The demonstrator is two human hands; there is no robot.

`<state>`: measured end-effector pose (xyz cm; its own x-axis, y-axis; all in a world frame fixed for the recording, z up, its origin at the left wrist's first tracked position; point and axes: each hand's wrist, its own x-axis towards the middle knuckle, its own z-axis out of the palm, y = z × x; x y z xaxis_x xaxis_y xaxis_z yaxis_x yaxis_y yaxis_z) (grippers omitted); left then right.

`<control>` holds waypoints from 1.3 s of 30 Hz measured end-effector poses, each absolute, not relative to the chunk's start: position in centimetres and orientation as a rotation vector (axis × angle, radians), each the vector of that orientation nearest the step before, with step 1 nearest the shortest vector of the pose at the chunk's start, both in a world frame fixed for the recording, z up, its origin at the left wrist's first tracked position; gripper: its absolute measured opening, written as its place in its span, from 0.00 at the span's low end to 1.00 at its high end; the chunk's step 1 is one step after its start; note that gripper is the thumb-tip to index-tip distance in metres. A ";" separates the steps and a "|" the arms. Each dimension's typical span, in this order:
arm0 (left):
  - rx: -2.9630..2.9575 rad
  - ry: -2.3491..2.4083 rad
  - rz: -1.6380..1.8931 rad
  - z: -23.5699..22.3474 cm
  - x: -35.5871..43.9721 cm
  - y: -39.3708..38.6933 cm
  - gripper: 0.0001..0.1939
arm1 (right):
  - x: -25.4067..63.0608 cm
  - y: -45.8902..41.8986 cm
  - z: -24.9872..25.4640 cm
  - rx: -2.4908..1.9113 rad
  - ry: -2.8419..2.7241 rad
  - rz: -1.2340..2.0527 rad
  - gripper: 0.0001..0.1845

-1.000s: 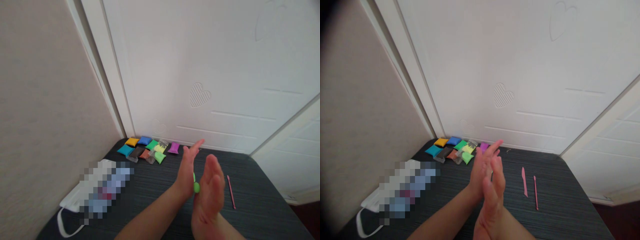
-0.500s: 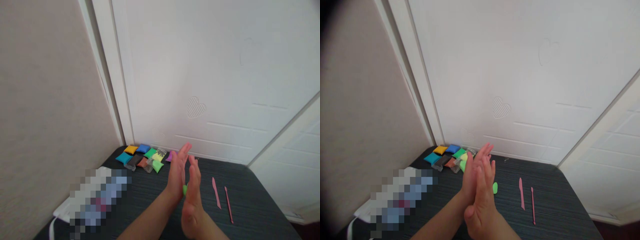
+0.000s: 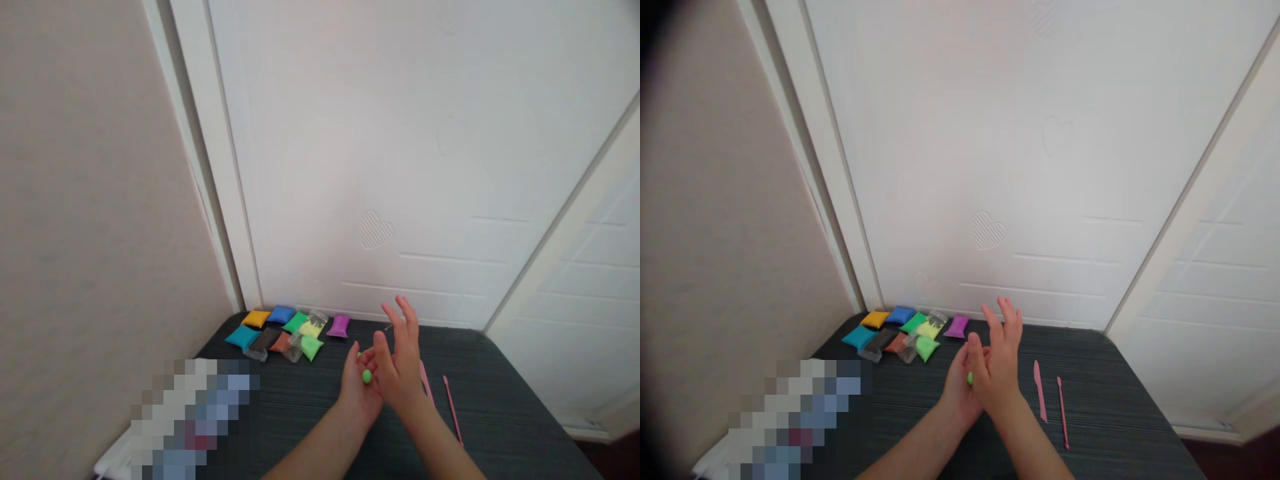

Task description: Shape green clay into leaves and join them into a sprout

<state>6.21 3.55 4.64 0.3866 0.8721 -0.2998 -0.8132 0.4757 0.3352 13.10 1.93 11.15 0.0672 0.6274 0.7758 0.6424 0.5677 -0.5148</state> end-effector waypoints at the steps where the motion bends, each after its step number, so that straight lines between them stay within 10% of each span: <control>1: 0.112 0.509 1.083 4.0 5.5 3.7 0.19 | 13.2 1.6 11.5 -1.067 -1.559 0.037 0.21; 39: 0.588 0.585 0.842 1.4 -1.2 0.9 0.08 | 14.1 -0.8 2.4 -1.267 -2.007 0.093 0.11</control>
